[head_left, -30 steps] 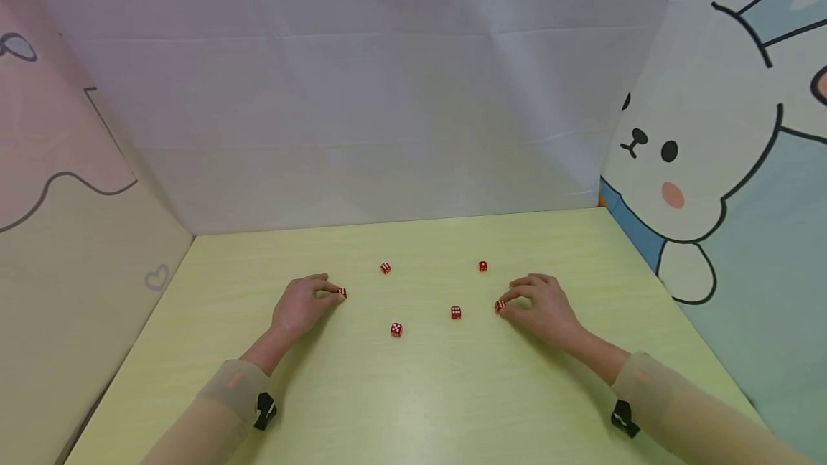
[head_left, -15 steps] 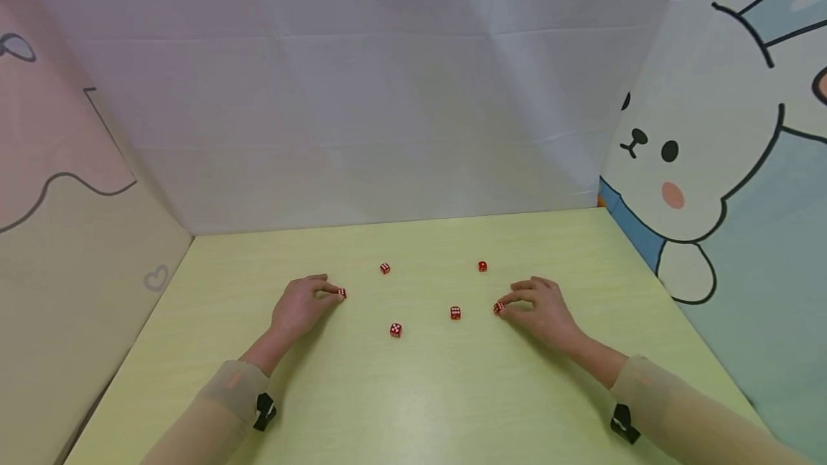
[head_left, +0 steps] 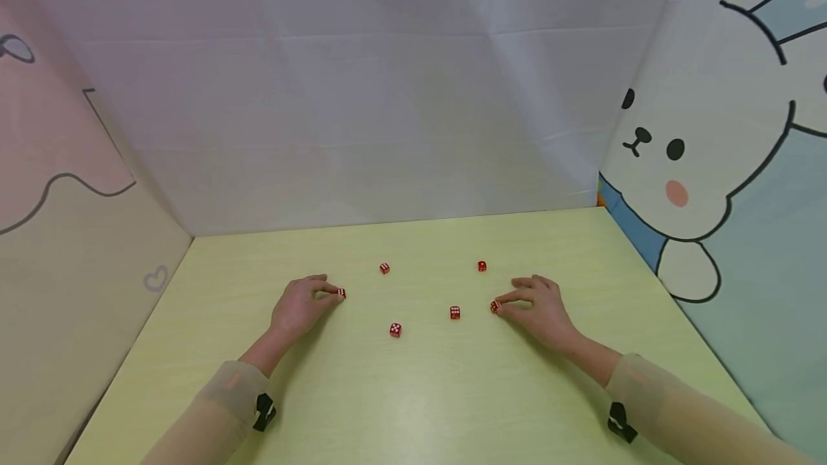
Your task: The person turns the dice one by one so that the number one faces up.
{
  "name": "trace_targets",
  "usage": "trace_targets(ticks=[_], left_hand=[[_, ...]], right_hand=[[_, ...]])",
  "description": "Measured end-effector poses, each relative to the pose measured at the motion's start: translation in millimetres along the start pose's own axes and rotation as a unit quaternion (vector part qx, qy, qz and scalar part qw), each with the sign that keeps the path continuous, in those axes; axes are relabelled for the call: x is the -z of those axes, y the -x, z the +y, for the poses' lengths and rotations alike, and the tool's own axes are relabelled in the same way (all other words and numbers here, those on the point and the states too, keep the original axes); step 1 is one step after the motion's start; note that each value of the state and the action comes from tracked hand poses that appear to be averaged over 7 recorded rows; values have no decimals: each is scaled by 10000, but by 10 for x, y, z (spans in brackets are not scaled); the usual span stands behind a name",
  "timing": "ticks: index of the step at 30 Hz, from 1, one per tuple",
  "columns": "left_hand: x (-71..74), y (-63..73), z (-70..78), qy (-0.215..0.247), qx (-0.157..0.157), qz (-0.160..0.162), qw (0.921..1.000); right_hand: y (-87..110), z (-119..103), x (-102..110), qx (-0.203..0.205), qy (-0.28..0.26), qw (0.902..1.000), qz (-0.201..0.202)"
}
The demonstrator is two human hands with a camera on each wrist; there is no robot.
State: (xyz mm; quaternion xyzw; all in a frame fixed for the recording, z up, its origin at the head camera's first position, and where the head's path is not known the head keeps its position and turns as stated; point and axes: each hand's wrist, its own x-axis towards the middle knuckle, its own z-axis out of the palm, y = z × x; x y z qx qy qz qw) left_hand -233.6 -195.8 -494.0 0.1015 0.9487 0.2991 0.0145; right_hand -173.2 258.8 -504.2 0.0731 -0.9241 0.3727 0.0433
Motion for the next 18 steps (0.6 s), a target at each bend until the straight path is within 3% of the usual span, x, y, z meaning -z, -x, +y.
trace_targets(ticks=[18], left_hand=[[-4,-23,-30,1,-21,2,10000]], right_hand=[[1,18,26,0,336,9994,-89]])
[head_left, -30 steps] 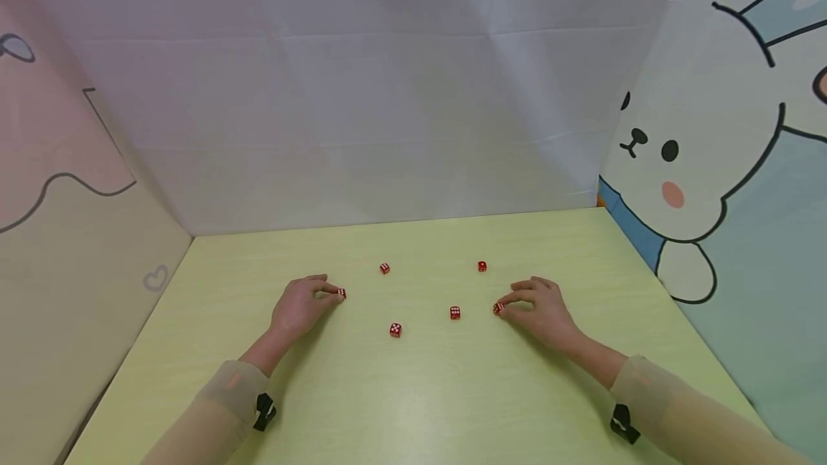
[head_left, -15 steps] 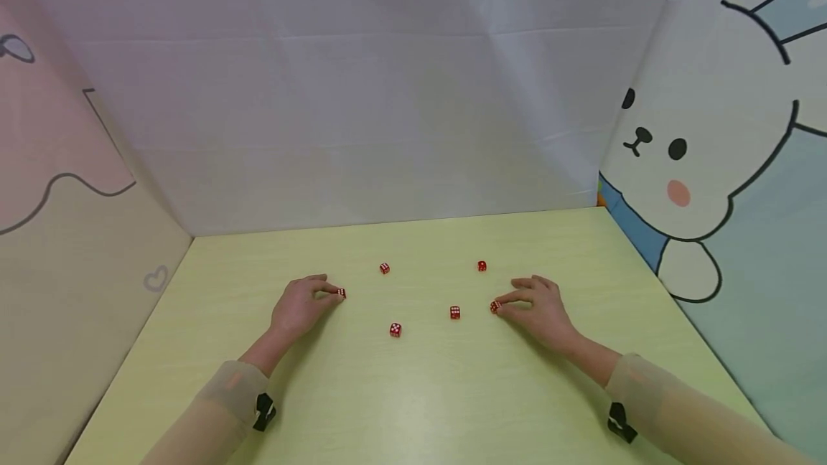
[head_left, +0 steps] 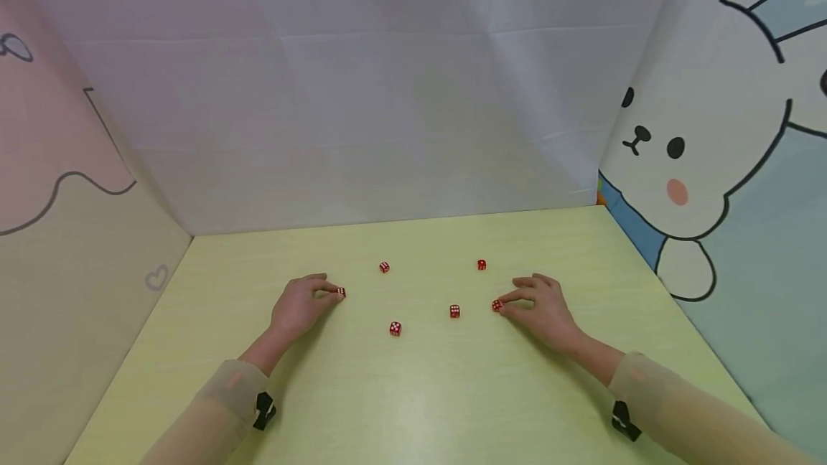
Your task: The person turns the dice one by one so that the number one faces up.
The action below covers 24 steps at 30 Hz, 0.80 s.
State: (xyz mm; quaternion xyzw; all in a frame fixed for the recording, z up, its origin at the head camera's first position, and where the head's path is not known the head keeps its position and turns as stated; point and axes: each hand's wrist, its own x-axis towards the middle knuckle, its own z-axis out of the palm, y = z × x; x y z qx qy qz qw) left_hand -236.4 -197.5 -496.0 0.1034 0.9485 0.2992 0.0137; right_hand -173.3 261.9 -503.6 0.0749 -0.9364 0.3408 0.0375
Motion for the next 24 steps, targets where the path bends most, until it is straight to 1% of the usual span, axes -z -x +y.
trace_targets(ticks=[8,24], left_hand=[[-4,-1,-11,-22,12,-6,10000],[-14,4,-12,-3,35,6,10000]], right_hand=[[0,-4,32,8,48,10000,-47],[3,50,17,76,176,9998,-3]])
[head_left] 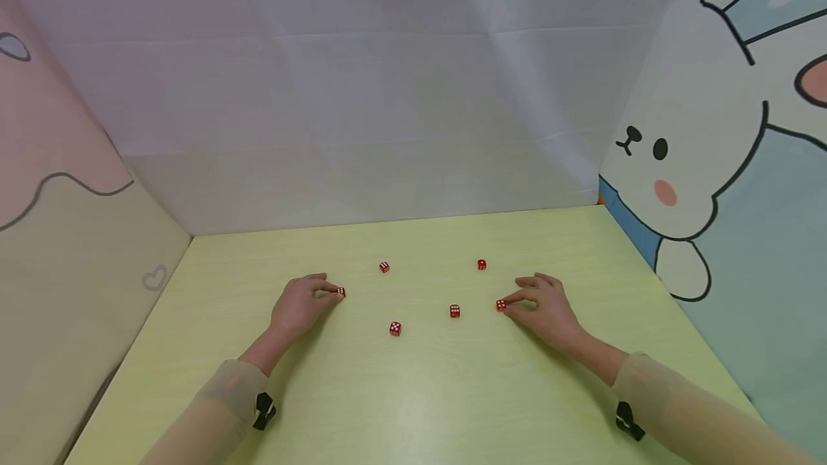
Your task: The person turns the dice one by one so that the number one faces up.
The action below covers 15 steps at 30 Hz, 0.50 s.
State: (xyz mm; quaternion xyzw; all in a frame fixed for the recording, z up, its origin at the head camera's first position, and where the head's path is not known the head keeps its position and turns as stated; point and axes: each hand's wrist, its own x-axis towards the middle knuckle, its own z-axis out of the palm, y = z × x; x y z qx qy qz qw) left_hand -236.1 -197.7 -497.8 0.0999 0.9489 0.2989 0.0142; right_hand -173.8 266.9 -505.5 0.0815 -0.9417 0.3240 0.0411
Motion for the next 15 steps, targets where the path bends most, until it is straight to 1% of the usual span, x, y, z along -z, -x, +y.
trace_targets(ticks=[5,15], left_hand=[[-5,-3,-3,-4,3,-10,10000],[-15,-8,-7,-13,19,-16,10000]], right_hand=[[5,8,-5,64,93,9999,15],[19,27,-7,56,110,9999,6]])
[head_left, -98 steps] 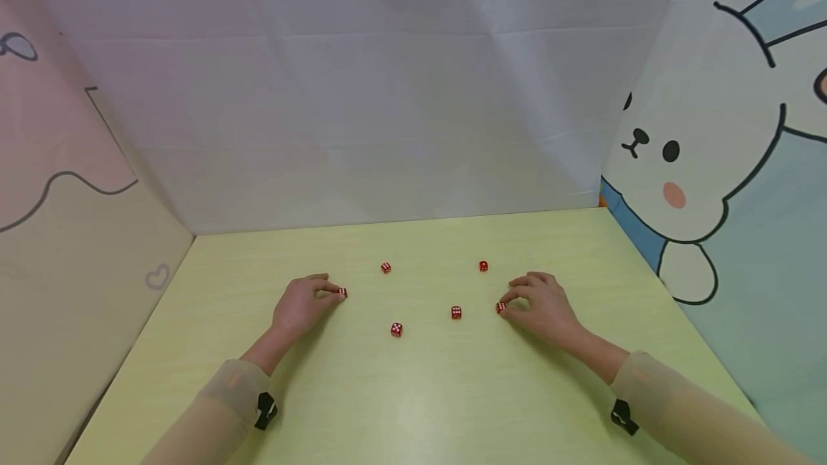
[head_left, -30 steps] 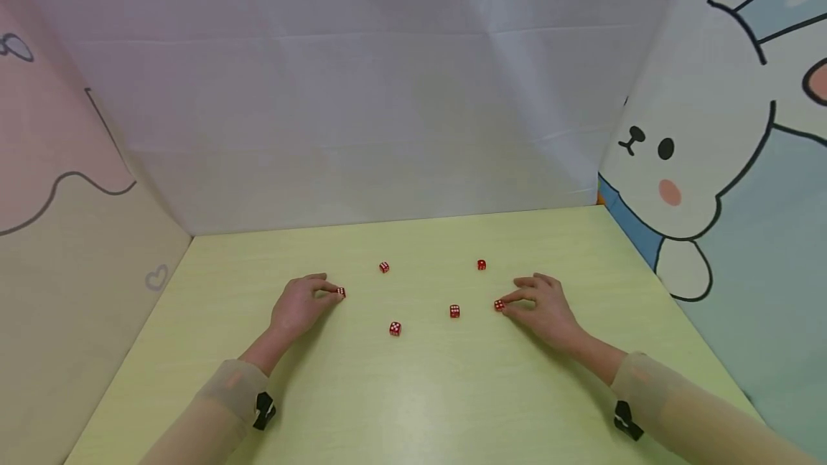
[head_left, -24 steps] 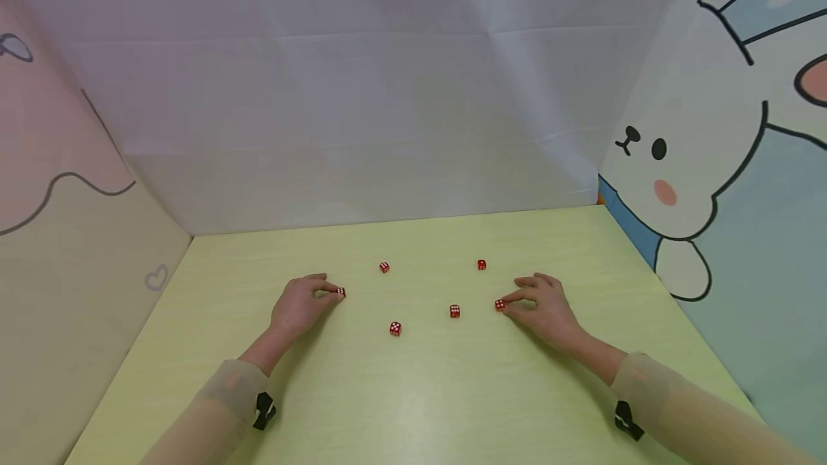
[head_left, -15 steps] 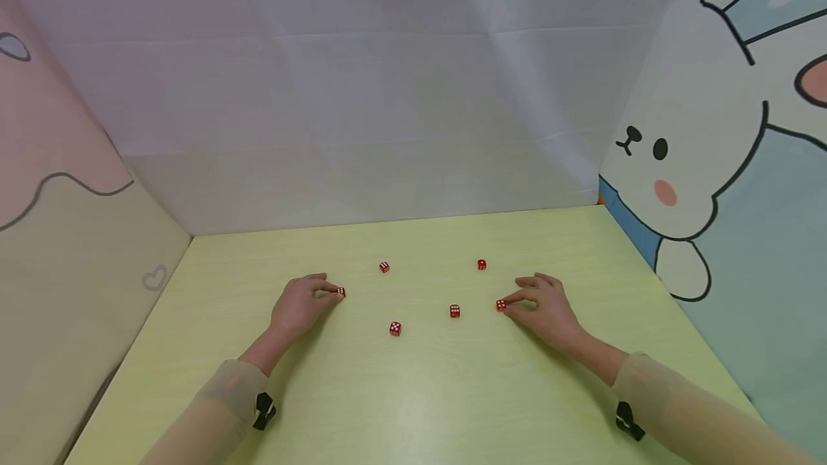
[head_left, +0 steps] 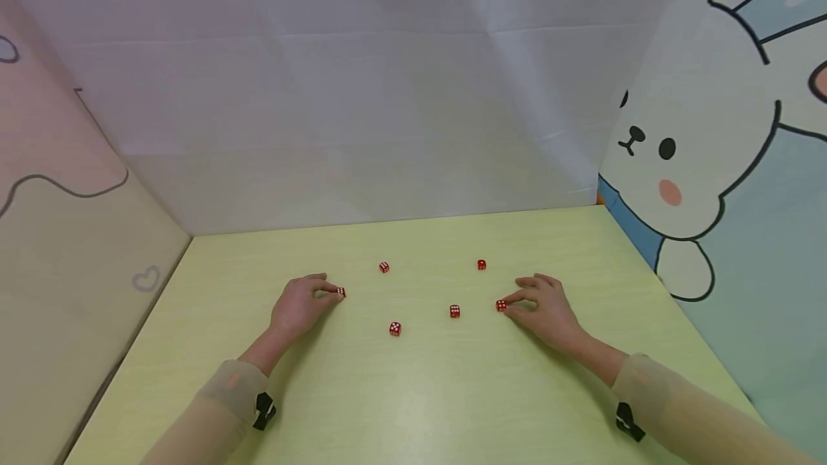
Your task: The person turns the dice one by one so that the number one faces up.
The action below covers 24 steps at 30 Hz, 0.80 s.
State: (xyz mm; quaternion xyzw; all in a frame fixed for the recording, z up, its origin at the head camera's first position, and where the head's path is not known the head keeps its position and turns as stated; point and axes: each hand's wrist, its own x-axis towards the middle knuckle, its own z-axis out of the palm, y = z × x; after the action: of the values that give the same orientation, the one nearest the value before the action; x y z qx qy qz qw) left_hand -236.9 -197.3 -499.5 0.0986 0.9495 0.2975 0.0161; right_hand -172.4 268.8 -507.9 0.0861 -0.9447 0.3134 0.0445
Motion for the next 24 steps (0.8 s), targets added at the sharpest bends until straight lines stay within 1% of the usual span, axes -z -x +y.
trace_targets(ticks=[14,24], left_hand=[[12,-3,8,-69,22,-36,10000],[9,0,-8,-68,49,-59,9999]], right_hand=[[-11,-7,-4,-39,59,10000,-33],[-8,-38,11,-94,-55,9999,-95]])
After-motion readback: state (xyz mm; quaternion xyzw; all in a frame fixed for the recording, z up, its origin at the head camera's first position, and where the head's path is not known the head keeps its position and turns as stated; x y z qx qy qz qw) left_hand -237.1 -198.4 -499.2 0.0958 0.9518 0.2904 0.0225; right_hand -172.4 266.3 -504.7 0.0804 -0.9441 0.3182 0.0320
